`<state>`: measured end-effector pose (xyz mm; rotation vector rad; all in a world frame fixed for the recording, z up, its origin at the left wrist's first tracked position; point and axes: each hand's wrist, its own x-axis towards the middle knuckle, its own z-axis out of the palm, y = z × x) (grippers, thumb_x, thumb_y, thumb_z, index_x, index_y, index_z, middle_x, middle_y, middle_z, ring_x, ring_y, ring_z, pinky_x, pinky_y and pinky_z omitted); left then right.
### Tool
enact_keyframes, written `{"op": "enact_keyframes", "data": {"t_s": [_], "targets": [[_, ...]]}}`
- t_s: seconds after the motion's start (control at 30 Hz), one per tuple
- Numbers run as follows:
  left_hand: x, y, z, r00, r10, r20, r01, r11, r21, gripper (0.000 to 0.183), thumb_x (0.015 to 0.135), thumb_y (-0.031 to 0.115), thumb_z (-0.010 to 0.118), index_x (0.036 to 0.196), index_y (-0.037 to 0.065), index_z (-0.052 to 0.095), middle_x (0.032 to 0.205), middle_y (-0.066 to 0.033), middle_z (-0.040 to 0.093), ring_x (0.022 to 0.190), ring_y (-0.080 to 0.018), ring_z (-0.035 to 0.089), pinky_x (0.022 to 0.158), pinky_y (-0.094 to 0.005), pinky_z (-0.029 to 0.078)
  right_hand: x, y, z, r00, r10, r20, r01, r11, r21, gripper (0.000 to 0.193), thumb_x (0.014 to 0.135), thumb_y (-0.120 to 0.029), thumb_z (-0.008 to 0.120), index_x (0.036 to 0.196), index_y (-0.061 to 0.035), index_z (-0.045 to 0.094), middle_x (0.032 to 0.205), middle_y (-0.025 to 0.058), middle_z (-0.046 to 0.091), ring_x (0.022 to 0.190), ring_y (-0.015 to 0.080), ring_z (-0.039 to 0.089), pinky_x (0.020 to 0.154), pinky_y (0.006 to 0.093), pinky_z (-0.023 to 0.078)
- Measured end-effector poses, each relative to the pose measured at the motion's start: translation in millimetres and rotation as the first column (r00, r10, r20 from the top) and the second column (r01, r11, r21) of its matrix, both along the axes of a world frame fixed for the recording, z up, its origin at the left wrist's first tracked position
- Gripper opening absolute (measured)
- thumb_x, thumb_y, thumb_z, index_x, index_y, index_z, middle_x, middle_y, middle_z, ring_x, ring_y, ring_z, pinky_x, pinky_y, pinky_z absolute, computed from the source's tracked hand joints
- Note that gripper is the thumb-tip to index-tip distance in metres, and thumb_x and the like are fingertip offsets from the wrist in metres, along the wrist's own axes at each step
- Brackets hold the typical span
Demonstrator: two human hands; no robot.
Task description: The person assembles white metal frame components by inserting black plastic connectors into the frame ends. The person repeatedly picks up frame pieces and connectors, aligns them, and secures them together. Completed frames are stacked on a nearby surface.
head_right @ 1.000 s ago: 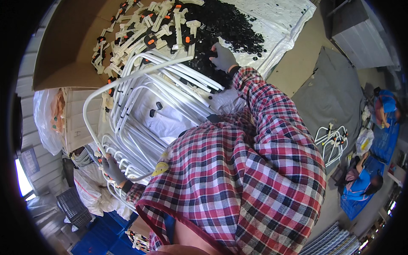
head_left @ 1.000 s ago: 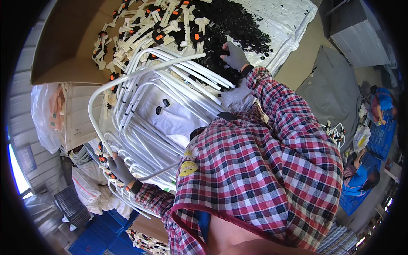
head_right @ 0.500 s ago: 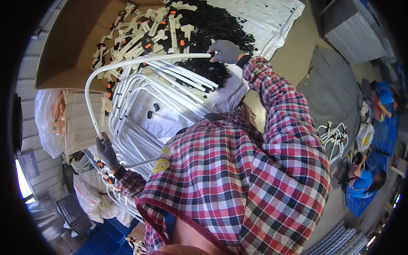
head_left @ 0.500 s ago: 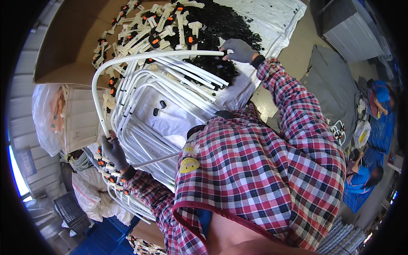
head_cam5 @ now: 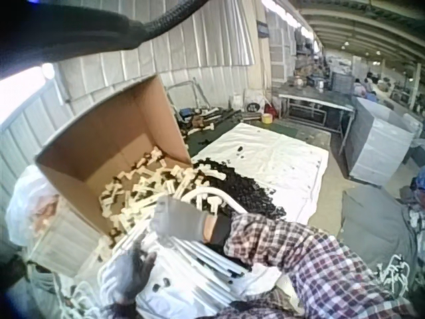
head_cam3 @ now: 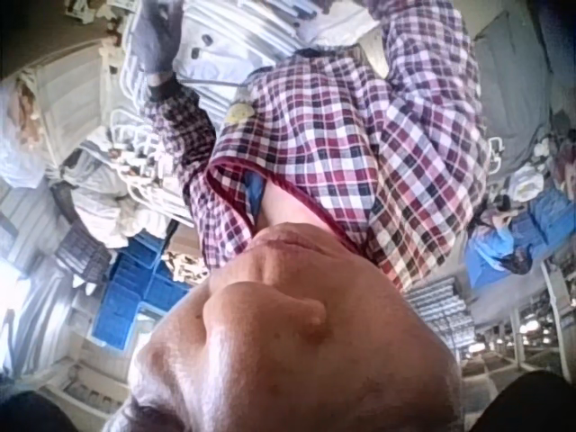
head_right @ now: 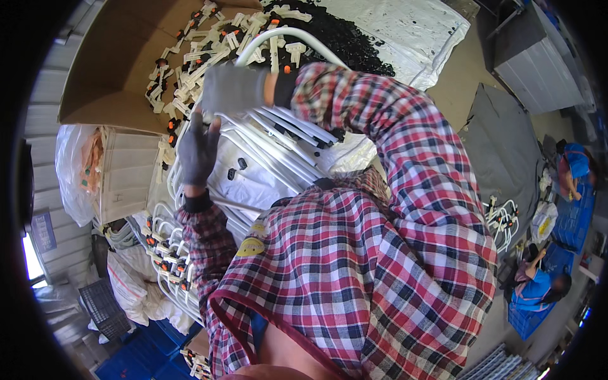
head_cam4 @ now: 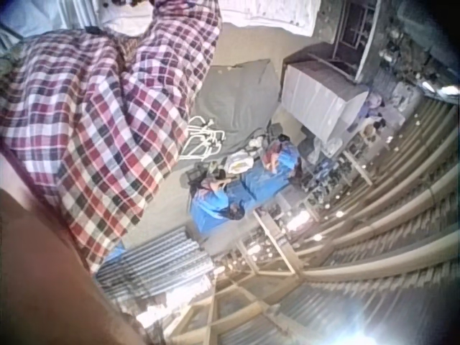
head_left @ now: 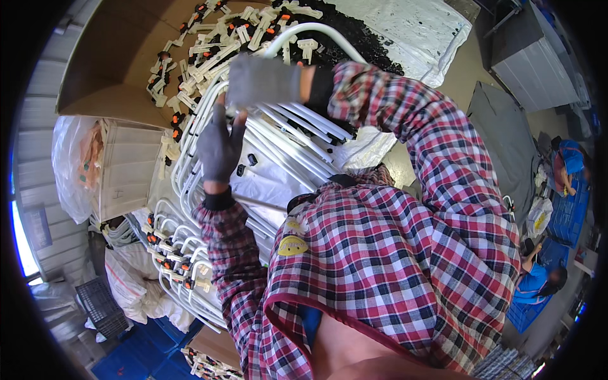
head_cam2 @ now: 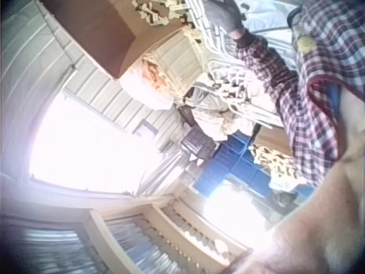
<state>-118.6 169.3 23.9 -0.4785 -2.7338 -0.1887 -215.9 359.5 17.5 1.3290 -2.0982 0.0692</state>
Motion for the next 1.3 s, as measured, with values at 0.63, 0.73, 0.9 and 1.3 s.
{"op": "enact_keyframes", "data": {"t_s": [0.63,0.73,0.9,1.3], "targets": [[144,-144,-29,0.836,0.497,0.234,-0.502,0.517,0.694,0.028,0.097,0.017,0.059,0.12,0.001,0.06,0.077,0.0038,0.053,0.063,-0.0044,0.044,0.055,-0.0204,0.035,-105,35,-151,0.259,-0.554,0.792,0.717,0.659,0.227,0.053,0.093,-0.057,0.051,0.108,-0.0105,0.072,0.102,0.0124,0.071,0.097,0.0302,0.069,0.078,0.0441,0.054],[158,-143,-34,0.81,0.545,0.215,-0.489,0.428,0.76,0.025,0.098,0.018,0.059,0.117,0.002,0.062,0.071,0.0054,0.051,0.058,-0.0023,0.04,0.052,-0.0187,0.03,-111,54,-164,0.184,-0.307,0.934,0.815,0.578,0.029,0.051,0.091,-0.056,0.055,0.097,-0.0096,0.074,0.094,0.0138,0.073,0.091,0.032,0.069,0.076,0.0431,0.054],[168,-176,-51,0.788,0.588,0.186,-0.509,0.451,0.733,0.028,0.099,0.023,0.058,0.118,0.002,0.062,0.068,0.0051,0.051,0.059,-0.0031,0.043,0.052,-0.0201,0.033,-73,131,-230,0.352,0.417,0.838,0.769,0.381,-0.513,0.025,0.081,-0.028,0.075,0.085,-0.0042,0.067,0.082,0.0079,0.069,0.078,0.0144,0.065,0.071,0.0317,0.051],[103,-200,-57,0.885,0.406,0.229,-0.423,0.493,0.76,0.028,0.1,0.026,0.059,0.116,0.003,0.062,0.07,0.004,0.05,0.061,-0.0033,0.042,0.055,-0.02,0.033,71,132,-267,-0.062,0.842,0.536,0.87,0.309,-0.385,0.035,0.092,-0.012,0.065,0.125,-0.0029,0.057,0.101,0.0016,0.064,0.088,0.01,0.061,0.082,0.0265,0.05]]}}
